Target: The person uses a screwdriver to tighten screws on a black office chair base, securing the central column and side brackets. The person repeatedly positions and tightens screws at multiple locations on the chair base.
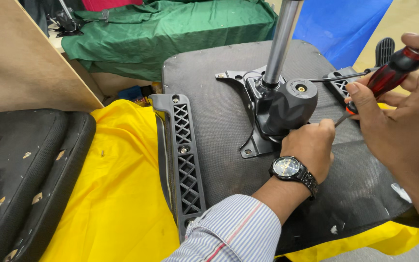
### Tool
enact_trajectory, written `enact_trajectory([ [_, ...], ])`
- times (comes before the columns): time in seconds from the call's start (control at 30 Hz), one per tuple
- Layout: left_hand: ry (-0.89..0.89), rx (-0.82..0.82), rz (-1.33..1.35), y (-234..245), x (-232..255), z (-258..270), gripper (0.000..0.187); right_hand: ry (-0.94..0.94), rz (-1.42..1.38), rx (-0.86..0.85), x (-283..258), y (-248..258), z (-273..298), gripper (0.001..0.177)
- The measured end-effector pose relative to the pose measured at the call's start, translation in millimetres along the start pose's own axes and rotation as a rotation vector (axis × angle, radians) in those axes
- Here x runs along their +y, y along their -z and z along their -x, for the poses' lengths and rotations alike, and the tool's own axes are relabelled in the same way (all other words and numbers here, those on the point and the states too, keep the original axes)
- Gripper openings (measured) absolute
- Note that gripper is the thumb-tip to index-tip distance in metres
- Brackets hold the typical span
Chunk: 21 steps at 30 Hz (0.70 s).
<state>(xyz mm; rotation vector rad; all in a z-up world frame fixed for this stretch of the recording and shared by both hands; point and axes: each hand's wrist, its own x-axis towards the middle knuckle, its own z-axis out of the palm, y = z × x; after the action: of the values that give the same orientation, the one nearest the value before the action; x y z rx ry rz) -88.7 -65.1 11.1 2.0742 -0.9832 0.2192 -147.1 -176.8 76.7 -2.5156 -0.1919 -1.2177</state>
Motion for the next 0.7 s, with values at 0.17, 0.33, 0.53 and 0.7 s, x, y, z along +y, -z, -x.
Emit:
enact_trajectory([
  [0.17, 0.005, -0.001, 0.003, 1.3, -0.2, -1.1, 0.019, 0.027, -0.059, -0.004, -9.9, 0.6, -2.8, 0.057],
  [0.33, 0.016, 0.000, 0.009, -0.3, -1.0, -1.0, 0.016, 0.096, -0.079, -0.007, -10.6, -1.3, -10.1, 0.057],
  [0.53, 0.021, 0.018, 0.029, -3.9, -3.5, -0.7, 0.015, 0.070, -0.069, -0.017, -8.3, -5.3, -14.1, 0.056],
  [0.7, 0.032, 0.004, 0.027, -0.8, -2.1, -0.3, 0.017, 0.091, 0.020, 0.043, -9.9, -8.2, -8.3, 0.058],
])
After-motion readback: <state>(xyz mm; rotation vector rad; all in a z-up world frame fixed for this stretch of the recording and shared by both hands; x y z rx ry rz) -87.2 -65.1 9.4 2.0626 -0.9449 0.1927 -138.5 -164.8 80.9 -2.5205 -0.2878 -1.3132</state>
